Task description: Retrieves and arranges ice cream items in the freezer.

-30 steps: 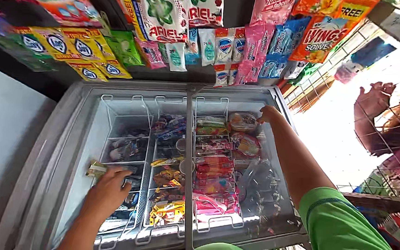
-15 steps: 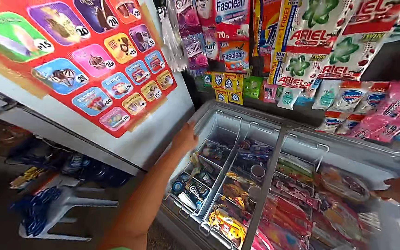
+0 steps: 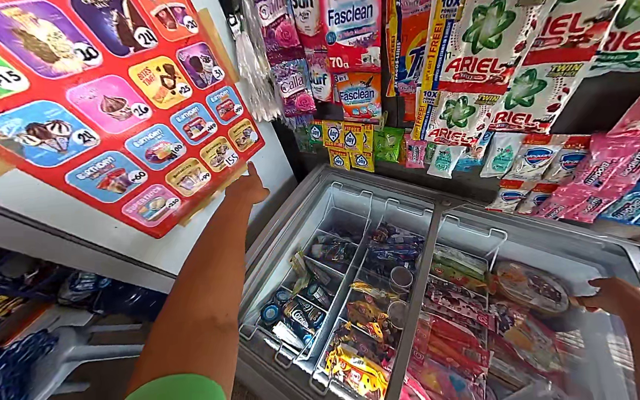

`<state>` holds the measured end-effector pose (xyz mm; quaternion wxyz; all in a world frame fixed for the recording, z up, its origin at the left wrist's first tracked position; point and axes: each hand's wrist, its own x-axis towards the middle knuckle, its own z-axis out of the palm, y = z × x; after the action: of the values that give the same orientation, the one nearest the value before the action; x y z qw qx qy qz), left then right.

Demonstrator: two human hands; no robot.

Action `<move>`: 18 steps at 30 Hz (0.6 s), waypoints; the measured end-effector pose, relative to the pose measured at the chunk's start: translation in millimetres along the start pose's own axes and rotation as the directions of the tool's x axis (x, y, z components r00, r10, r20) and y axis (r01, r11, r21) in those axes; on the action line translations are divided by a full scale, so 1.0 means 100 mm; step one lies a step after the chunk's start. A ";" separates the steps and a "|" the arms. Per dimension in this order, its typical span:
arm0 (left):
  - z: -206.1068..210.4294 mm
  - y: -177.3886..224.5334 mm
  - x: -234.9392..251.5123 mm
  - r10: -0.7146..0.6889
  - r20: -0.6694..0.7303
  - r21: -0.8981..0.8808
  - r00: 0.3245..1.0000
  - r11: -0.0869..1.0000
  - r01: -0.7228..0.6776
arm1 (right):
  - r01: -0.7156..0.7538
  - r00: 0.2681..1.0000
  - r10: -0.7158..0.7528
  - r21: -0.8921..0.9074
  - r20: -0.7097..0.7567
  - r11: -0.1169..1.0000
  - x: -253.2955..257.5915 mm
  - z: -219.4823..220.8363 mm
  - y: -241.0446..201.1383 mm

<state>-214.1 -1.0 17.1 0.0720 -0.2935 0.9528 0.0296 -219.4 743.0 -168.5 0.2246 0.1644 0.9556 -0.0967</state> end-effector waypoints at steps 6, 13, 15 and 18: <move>0.06 0.07 0.04 -0.009 -0.017 -0.019 1.000 1.000 0.008 | -0.026 1.000 0.027 -0.017 0.017 1.000 -0.01 -0.04 -0.05; 1.01 0.15 -0.03 0.228 0.422 -0.122 0.877 0.973 -0.195 | -0.074 0.996 0.077 -0.080 0.035 0.994 0.03 -0.05 -0.10; 1.25 0.25 -0.14 0.244 0.464 -0.119 0.852 0.970 -0.213 | -0.063 0.997 0.067 -0.098 0.035 0.993 0.06 -0.06 -0.10; 1.44 0.44 -0.27 0.168 0.459 0.039 0.872 0.977 -0.209 | -0.043 0.998 0.048 -0.103 0.045 0.994 0.05 -0.06 -0.10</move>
<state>-199.0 64.4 -120.8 0.3017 -0.1808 0.9340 0.0625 -229.1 736.9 -164.6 0.2572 0.1723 0.9497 -0.0467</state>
